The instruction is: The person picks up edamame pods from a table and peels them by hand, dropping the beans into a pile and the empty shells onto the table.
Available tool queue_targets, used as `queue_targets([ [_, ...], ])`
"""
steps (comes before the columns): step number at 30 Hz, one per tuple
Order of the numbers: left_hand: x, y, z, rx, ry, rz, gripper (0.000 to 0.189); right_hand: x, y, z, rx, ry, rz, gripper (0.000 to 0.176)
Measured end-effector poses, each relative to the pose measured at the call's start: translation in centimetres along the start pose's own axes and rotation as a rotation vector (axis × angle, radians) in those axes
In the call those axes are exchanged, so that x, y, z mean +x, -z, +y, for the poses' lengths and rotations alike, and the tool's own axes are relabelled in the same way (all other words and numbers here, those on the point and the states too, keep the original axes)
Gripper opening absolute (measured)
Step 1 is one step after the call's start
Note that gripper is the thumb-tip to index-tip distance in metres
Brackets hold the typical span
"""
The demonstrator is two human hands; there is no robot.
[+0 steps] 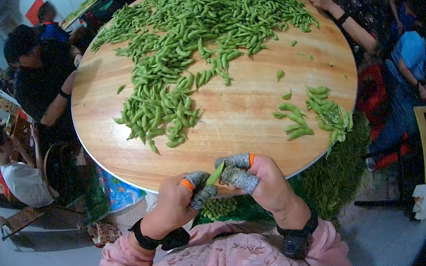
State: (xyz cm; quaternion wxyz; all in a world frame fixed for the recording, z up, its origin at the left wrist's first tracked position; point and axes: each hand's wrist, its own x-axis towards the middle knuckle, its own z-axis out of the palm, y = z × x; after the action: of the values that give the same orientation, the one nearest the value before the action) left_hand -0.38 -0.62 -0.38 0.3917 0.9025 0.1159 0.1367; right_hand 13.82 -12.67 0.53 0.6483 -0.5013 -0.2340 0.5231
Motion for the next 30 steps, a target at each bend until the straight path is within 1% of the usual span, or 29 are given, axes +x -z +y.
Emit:
queue_targets([
  [1,-0.1,0.0,0.1,0.204,-0.094,0.069,0.025,-0.1,0.0,0.0,-0.010,-0.013,0.001,0.014],
  [2,0.0,0.2,0.2,0.200,-0.094,0.066,0.025,-0.2,0.0,0.0,-0.010,-0.016,0.006,0.014],
  [4,0.3,0.6,0.3,0.317,-0.156,0.083,0.024,-0.2,-0.1,0.0,-0.002,-0.014,0.006,0.014],
  [5,0.3,0.6,0.2,0.317,-0.155,0.083,0.024,-0.2,-0.1,0.1,-0.001,-0.015,0.006,0.014],
  [7,0.4,0.6,-0.1,0.352,-0.236,0.095,0.026,-0.2,0.0,0.2,0.019,-0.035,0.008,0.014],
  [10,0.2,0.3,-0.8,0.388,-0.277,0.096,0.029,-0.2,0.0,0.2,0.019,-0.042,0.002,0.014],
  [14,0.3,0.6,-0.6,0.420,-0.292,0.074,0.031,-0.2,0.0,0.1,0.050,-0.068,0.018,0.015],
  [17,0.3,0.4,-0.6,0.441,-0.291,0.075,0.029,-0.1,0.1,0.4,0.021,-0.036,0.012,0.015],
  [19,0.2,0.0,-0.9,0.443,-0.293,0.097,0.027,-0.1,0.2,0.8,0.009,-0.026,0.053,0.022],
  [20,0.1,-0.1,-0.9,0.442,-0.293,0.096,0.027,0.0,0.2,0.9,0.009,-0.027,0.054,0.022],
  [22,0.0,-0.2,-0.8,0.331,-0.223,0.095,0.021,0.2,0.3,1.1,0.019,-0.018,0.050,0.021],
  [23,-0.1,-0.3,-0.8,0.331,-0.223,0.095,0.021,0.2,0.3,1.3,0.019,-0.019,0.050,0.021],
  [25,-0.3,-0.6,-0.7,0.111,-0.139,0.095,0.013,0.4,0.6,1.5,0.048,-0.014,-0.016,0.014],
  [26,-0.4,-0.6,-0.7,0.112,-0.140,0.096,0.013,0.5,0.6,1.6,0.047,-0.013,-0.017,0.014],
  [28,-0.5,-0.7,-0.5,-0.182,0.007,0.073,0.009,0.6,0.6,1.8,0.072,0.046,-0.034,0.014],
  [29,-0.5,-0.8,-0.4,-0.182,0.007,0.073,0.009,0.7,0.7,1.9,0.072,0.046,-0.034,0.014],
  [30,-0.4,-0.9,-0.4,-0.251,0.025,0.103,0.011,0.7,0.8,2.0,0.098,0.046,-0.051,0.015],
])
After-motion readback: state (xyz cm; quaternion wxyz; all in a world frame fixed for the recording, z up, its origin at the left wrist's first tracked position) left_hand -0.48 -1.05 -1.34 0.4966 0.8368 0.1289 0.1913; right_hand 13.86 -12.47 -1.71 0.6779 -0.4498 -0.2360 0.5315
